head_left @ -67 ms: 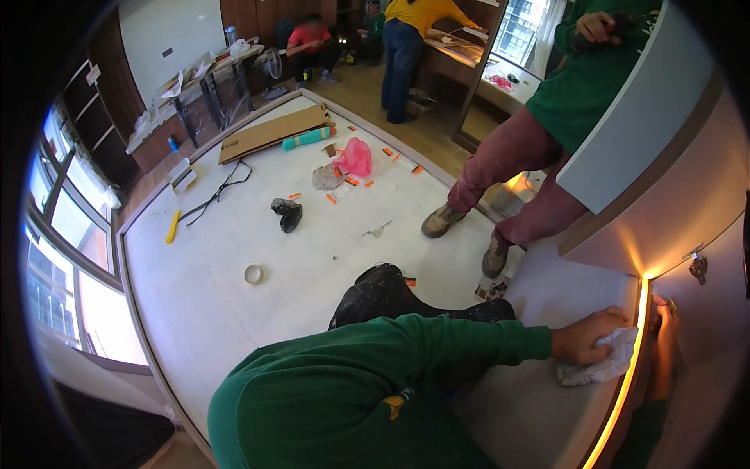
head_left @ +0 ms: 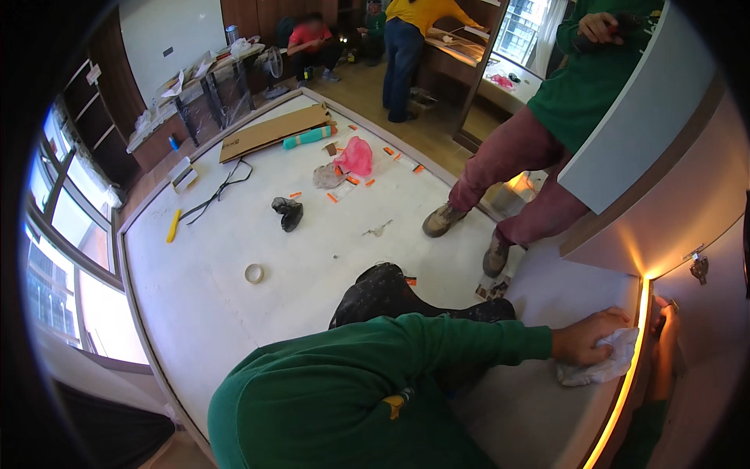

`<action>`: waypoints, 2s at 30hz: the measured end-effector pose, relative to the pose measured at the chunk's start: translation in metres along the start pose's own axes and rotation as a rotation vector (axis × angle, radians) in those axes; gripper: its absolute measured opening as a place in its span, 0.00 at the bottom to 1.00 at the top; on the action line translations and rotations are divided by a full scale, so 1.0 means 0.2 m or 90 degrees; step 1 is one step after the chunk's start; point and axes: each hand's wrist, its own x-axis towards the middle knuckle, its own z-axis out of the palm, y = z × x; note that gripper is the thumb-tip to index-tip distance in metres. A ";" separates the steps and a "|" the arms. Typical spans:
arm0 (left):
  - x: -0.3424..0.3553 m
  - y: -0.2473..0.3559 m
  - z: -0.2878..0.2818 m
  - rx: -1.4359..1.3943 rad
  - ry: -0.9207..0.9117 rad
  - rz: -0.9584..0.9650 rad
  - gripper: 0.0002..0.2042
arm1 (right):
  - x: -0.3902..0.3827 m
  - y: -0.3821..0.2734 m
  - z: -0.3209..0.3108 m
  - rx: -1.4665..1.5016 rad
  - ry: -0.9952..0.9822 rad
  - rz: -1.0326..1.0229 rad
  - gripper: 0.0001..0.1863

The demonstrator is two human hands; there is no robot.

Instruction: The person kneels in front of an open cabinet and installs an LED strip along the inner edge. They use a cloth to wipe the surface and a small tool to press the strip into place, adjusting it along the length of the cabinet.

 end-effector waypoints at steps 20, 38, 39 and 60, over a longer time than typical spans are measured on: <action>-0.03 -0.03 -0.02 0.037 0.030 -0.029 0.22 | -0.06 -0.13 0.08 -0.183 0.041 -0.169 0.10; 0.10 0.01 -0.06 -0.015 -0.093 -0.019 0.24 | -0.14 -0.16 0.29 -0.226 0.041 -0.159 0.19; 0.09 0.01 -0.07 -0.020 -0.093 -0.018 0.24 | -0.14 -0.15 0.30 -0.240 0.029 -0.228 0.19; 0.08 -0.02 -0.08 -0.024 -0.089 0.007 0.18 | -0.07 -0.10 0.30 -0.129 -0.056 -0.187 0.24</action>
